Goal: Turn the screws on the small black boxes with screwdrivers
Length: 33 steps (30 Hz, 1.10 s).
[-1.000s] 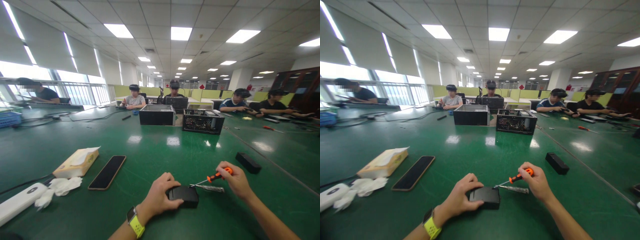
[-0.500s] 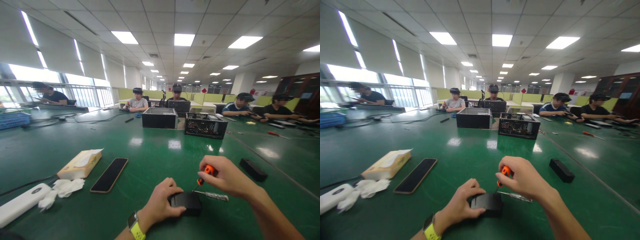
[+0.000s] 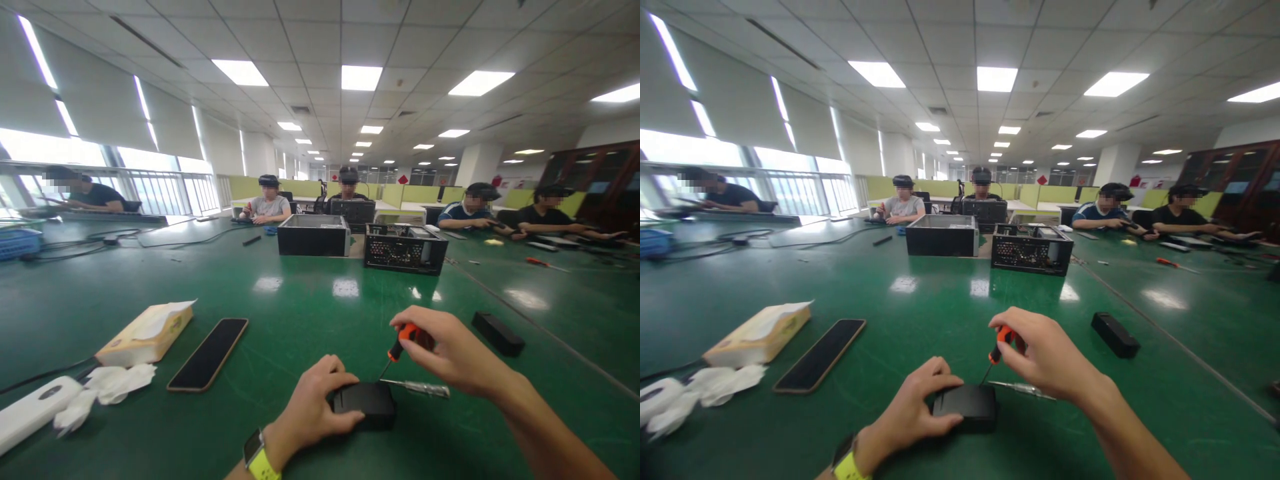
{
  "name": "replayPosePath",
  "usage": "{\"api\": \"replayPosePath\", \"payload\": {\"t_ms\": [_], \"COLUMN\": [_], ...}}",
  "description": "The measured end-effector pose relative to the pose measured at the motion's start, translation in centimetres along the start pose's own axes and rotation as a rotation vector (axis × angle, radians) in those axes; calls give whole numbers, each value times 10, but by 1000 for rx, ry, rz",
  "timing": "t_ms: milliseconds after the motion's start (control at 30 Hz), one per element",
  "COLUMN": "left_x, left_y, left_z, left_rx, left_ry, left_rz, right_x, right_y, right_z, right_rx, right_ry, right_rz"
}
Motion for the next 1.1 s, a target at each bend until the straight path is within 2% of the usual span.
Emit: {"api": "replayPosePath", "payload": {"t_ms": [467,800,900,1100], "left_x": [-1,0,0,0], "left_y": [0,0,0,0], "left_z": [-1,-1,-1,-1], "left_rx": [-27,-18,-23,-35], "left_ry": [-8,-16,-19,-10], "left_rz": [-2,4,0,-2], "right_x": [3,4,6,2], "right_y": [4,9,11,7], "right_z": [0,1,4,-3], "right_rx": [29,-34,-52,48], "right_ry": [31,76,68,10], "right_rz": [32,40,78,34]}}
Point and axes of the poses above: each hand's wrist, its own x-axis towards the middle knuckle, its own z-axis out of the palm, y = z × x, the point moved 5 cm from there along x, towards the middle knuckle
